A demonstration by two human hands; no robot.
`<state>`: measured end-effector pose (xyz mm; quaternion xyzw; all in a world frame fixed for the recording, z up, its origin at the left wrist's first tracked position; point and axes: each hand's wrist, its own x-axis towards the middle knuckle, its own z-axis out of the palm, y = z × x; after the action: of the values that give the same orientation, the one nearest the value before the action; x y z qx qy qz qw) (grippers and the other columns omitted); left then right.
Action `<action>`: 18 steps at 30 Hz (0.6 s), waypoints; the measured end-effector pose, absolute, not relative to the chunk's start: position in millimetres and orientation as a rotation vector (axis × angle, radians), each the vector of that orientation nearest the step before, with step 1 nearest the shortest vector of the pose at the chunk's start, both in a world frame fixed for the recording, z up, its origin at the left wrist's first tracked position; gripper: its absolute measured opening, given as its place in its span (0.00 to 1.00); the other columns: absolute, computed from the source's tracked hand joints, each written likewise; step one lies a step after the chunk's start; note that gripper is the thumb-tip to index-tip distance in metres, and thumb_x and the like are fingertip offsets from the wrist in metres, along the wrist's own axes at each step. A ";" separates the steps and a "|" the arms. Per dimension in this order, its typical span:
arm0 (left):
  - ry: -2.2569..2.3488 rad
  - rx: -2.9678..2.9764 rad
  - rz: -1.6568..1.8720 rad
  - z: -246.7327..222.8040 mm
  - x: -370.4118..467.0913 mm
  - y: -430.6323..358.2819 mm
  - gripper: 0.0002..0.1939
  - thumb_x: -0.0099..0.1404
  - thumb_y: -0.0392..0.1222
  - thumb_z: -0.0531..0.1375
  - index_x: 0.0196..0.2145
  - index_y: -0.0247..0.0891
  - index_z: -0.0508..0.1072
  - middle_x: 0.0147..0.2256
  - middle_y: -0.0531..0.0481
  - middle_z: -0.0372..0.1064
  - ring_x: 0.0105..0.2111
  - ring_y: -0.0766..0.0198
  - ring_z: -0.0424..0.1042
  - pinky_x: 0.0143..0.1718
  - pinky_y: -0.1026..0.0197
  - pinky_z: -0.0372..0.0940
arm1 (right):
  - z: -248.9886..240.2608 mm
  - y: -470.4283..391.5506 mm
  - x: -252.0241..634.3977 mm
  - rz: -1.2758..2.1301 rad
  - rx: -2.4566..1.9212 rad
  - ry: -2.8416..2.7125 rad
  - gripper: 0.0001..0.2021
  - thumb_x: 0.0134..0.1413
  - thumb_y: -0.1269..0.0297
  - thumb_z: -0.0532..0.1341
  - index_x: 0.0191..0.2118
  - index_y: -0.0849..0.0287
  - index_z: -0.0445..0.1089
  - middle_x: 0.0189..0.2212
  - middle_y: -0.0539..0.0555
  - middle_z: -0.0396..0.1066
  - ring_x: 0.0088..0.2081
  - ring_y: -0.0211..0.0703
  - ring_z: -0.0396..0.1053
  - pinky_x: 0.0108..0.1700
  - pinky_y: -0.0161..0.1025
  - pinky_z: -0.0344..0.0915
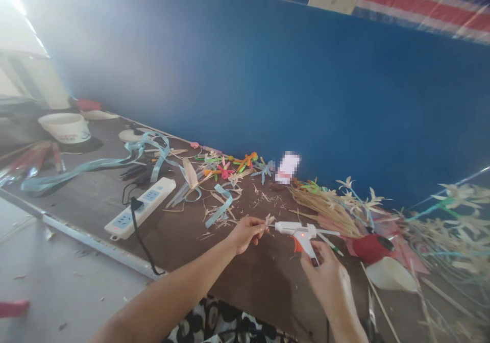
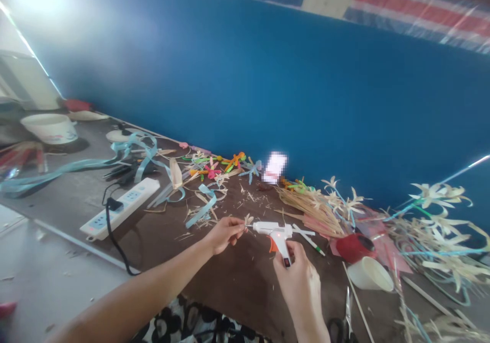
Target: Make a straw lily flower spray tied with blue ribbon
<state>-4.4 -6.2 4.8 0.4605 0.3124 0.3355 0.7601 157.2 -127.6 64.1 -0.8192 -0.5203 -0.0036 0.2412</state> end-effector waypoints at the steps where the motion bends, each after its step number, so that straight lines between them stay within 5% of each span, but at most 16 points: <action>1: 0.675 1.001 0.731 4.3 -4.4 -6.1 0.13 0.48 0.45 0.60 0.25 0.30 0.71 0.15 0.55 0.58 0.16 0.74 0.54 0.13 0.70 0.49 | 63.6 -127.9 157.6 -0.005 -2.232 -1.417 0.11 0.40 0.60 0.55 0.34 0.54 0.64 0.27 0.49 0.71 0.27 0.42 0.69 0.26 0.34 0.60; 18: 0.711 1.028 0.755 -3.7 -3.9 -2.7 0.13 0.49 0.46 0.60 0.26 0.31 0.71 0.15 0.56 0.56 0.15 0.75 0.53 0.14 0.70 0.49 | 44.6 -139.4 194.1 0.102 -2.091 -1.213 0.15 0.38 0.58 0.57 0.36 0.57 0.64 0.29 0.54 0.71 0.27 0.43 0.68 0.28 0.35 0.62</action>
<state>-3.9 -2.7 -3.7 0.4695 0.3245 0.3450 0.7452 194.1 -139.4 44.6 -0.8085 -0.4689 0.0396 0.3534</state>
